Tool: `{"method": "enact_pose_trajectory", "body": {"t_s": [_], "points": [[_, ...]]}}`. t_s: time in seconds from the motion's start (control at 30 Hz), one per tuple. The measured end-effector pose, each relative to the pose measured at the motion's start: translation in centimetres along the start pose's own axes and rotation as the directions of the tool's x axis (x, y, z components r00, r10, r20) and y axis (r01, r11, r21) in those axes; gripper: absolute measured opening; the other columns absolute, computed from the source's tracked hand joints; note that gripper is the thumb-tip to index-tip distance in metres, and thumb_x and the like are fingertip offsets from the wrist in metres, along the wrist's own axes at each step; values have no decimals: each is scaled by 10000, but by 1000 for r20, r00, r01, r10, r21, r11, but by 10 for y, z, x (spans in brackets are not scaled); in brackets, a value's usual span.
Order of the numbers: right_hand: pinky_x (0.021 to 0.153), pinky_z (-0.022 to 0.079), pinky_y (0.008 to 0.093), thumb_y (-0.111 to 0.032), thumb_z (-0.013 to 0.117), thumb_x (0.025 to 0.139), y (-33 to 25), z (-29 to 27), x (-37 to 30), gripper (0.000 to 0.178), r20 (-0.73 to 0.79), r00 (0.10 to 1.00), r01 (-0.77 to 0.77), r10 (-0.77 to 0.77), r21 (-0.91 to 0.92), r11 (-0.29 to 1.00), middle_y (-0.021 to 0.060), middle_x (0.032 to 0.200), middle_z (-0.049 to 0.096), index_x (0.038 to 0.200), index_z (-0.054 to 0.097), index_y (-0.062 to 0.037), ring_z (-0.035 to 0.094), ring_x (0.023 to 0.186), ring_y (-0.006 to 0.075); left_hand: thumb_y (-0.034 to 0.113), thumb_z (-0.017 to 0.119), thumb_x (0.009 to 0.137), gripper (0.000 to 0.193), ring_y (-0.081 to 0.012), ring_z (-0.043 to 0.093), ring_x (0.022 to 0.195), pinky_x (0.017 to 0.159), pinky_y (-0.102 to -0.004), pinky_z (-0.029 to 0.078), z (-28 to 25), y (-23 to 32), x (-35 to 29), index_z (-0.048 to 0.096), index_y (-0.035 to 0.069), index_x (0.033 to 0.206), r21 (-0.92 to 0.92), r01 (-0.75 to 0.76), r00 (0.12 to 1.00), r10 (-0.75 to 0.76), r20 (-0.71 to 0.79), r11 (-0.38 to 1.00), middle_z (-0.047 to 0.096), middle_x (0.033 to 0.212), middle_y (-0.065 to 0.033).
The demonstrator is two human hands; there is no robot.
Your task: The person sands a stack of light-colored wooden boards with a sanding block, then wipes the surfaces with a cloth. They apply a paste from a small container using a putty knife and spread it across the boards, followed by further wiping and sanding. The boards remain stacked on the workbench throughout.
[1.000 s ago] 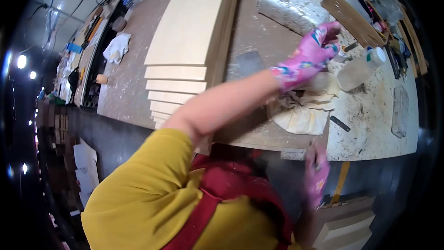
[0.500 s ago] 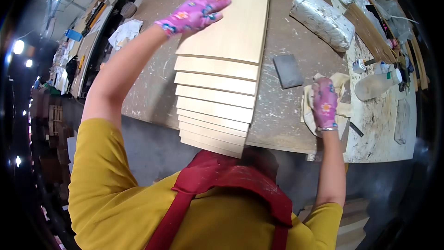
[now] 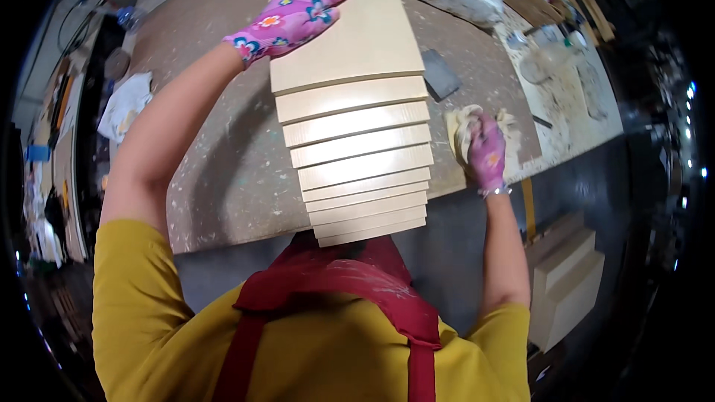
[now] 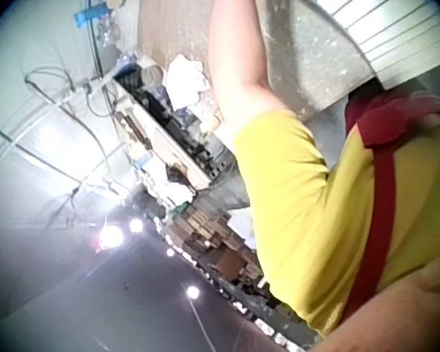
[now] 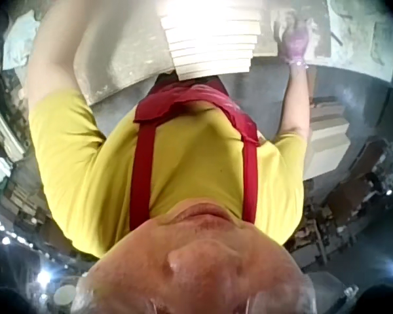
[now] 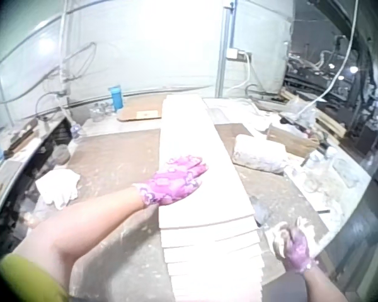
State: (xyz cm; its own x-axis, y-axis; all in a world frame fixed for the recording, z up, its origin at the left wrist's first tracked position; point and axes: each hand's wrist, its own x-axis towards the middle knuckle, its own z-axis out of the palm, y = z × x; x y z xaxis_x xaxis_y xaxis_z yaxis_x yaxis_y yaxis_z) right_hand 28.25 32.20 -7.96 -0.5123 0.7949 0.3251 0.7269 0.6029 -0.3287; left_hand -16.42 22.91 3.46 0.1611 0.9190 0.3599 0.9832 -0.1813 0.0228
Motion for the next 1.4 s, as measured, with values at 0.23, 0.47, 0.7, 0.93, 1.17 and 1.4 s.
{"method": "enact_pose_trajectory", "body": {"t_s": [0.23,0.47,0.7,0.93,1.17,1.4], "points": [[918,486,422,-116,621,873,-189,-80,52,252,-167,901,428,-400,192,883,138,1073,664,1119,663,-76,645,1026,301,443,338,1045,555,-296,265,1481,1222,-438,161,-20,10,1,391,155,1516,7,47,986,-47,162,999,358,1572,-111],[840,477,436,-74,655,783,-179,-45,58,214,-61,821,568,-567,181,803,95,1007,644,990,693,-110,619,965,305,442,322,1056,547,-294,260,1483,1225,-434,154,-8,-1,-4,390,155,1516,-22,9,995,-7,96,1000,347,1578,-109],[779,508,415,-18,650,788,-144,-78,80,307,143,719,667,-680,131,734,132,986,624,1079,680,-113,631,910,327,432,329,1057,538,-297,267,1480,1225,-433,163,-6,-1,-2,393,156,1514,19,10,995,-12,96,1000,352,1575,-107],[821,507,349,-201,546,955,-60,-134,78,225,139,975,143,-174,204,968,153,980,645,1057,625,-16,647,911,271,426,347,1047,542,-305,277,1474,1223,-440,172,-7,0,-1,399,147,1509,12,21,996,-22,91,1000,355,1573,-112],[977,505,340,-338,442,1027,17,-34,-1,418,226,968,-250,111,909,332,115,1160,658,1215,604,-2,655,1042,207,431,346,1047,541,-309,283,1471,1218,-441,177,-6,-1,1,407,148,1504,-27,6,997,-3,82,1000,364,1567,-119],[809,503,375,-285,641,941,-20,-15,-25,337,113,941,-337,318,388,858,147,1042,664,1137,635,-11,655,907,273,355,465,1014,524,-319,370,1424,1187,-454,261,-4,0,-2,438,113,1478,-54,61,995,-56,82,997,410,1536,-136]]}}
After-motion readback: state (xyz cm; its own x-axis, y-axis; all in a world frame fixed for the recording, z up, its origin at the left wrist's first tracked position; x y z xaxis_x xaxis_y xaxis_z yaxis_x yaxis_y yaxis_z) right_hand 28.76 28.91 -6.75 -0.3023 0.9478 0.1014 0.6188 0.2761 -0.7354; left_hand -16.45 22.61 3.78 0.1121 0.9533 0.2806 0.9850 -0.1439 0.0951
